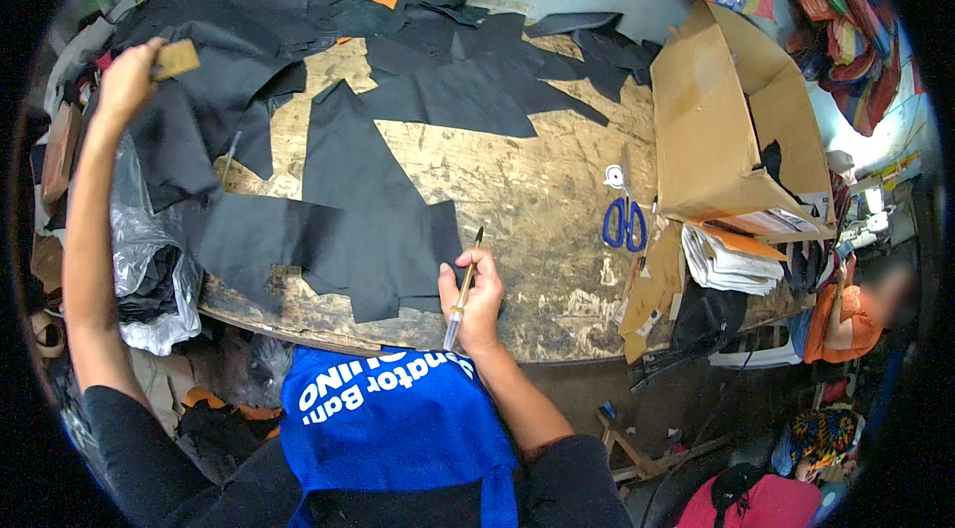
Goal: The person marks a large piece of black fabric using a ruler and a white marker, then cuts out the marked shapes with scissors. The person repeats this process for several pieces, stacking the cut fabric pieces on the table.
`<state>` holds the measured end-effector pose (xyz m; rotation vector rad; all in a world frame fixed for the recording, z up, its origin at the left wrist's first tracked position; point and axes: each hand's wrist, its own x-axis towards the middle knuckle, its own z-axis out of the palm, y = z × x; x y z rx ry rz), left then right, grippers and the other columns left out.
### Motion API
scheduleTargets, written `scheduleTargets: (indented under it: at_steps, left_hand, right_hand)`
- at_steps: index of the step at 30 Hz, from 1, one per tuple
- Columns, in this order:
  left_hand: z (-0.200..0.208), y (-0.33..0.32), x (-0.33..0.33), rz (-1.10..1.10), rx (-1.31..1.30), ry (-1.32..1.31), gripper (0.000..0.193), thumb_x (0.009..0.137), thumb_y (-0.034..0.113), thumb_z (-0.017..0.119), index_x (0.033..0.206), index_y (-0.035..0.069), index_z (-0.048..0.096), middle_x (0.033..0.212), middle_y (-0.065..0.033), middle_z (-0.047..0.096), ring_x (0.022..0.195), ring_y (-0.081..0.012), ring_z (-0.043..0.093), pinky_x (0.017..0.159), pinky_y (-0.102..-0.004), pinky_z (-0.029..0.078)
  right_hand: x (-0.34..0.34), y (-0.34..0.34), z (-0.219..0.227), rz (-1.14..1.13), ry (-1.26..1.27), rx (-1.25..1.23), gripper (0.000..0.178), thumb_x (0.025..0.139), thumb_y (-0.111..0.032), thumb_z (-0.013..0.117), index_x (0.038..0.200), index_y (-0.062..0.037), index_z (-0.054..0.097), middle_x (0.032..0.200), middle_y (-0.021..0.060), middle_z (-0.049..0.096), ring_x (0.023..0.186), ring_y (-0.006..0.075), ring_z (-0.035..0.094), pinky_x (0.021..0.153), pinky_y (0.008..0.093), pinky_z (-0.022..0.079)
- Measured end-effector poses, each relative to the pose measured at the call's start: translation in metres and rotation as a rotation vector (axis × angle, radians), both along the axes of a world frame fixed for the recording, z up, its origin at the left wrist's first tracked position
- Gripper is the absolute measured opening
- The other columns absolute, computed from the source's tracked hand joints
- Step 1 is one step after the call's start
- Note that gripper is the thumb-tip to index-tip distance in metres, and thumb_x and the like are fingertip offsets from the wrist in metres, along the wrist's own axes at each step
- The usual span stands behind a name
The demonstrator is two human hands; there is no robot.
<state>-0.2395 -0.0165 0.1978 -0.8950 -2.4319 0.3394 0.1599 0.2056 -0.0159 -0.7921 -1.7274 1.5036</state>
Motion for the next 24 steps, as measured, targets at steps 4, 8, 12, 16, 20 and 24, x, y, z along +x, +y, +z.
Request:
scheduleTargets:
  at_steps: [4,8,12,16,20,24]
  left_hand:
    - [-0.068,0.049,0.066,-0.25,0.234,-0.077,0.045,0.067,-0.003,0.056,0.109,0.011,0.057,0.093,-0.0109,0.065,0.093,-0.0274,0.061,0.079,-0.0422,0.041]
    - [-0.115,0.061,0.166,-0.48,0.328,-0.552,0.043,0.064,-0.001,0.059,0.106,0.009,0.057,0.097,-0.0125,0.064,0.089,-0.0319,0.059,0.081,-0.0441,0.042]
    - [-0.147,0.053,0.242,-0.544,0.014,-1.06,0.058,0.063,0.01,0.07,0.118,0.01,0.051,0.133,-0.0145,0.046,0.132,-0.0316,0.033,0.104,-0.0521,0.028]
    - [-0.164,0.029,0.257,-0.496,-0.027,-1.006,0.053,0.075,0.017,0.065,0.124,0.01,0.048,0.145,-0.0164,0.03,0.137,-0.0328,0.021,0.108,-0.0571,0.015]
    - [-0.165,0.003,0.241,-0.369,0.077,-1.065,0.048,0.079,0.016,0.061,0.125,0.008,0.047,0.145,-0.0175,0.029,0.137,-0.0338,0.02,0.109,-0.0555,0.013]
    - [-0.151,-0.012,0.22,-0.292,0.317,-1.222,0.035,0.092,0.016,0.045,0.123,0.001,0.046,0.134,-0.0211,0.043,0.131,-0.0363,0.032,0.11,-0.0476,0.018]
  right_hand:
    - [0.006,0.016,-0.003,-0.059,0.026,0.164,0.021,0.076,0.005,0.063,0.087,-0.0039,0.048,0.078,0.0006,0.046,0.069,0.0062,0.043,0.061,0.0199,0.039]
    - [0.015,0.037,0.0,-0.121,0.024,0.165,0.02,0.077,0.005,0.062,0.088,-0.0033,0.048,0.082,0.0017,0.047,0.073,0.0077,0.045,0.066,0.0211,0.04]
    - [0.03,0.059,-0.001,-0.184,-0.001,0.275,0.021,0.077,0.005,0.062,0.088,-0.0039,0.047,0.085,0.0024,0.049,0.076,0.0073,0.047,0.067,0.0213,0.041]
    - [0.035,0.065,-0.004,-0.167,0.01,0.279,0.022,0.077,0.005,0.063,0.089,-0.0039,0.047,0.089,0.0033,0.05,0.074,0.0064,0.048,0.067,0.0193,0.041]
    - [0.036,0.062,-0.005,-0.153,0.008,0.276,0.023,0.075,0.008,0.063,0.089,-0.0037,0.048,0.09,0.0028,0.05,0.074,0.0061,0.047,0.066,0.0197,0.04]
    - [0.038,0.063,-0.004,-0.13,0.043,0.203,0.024,0.075,0.009,0.063,0.089,-0.0035,0.048,0.088,0.0015,0.049,0.076,0.0047,0.046,0.066,0.0198,0.04]
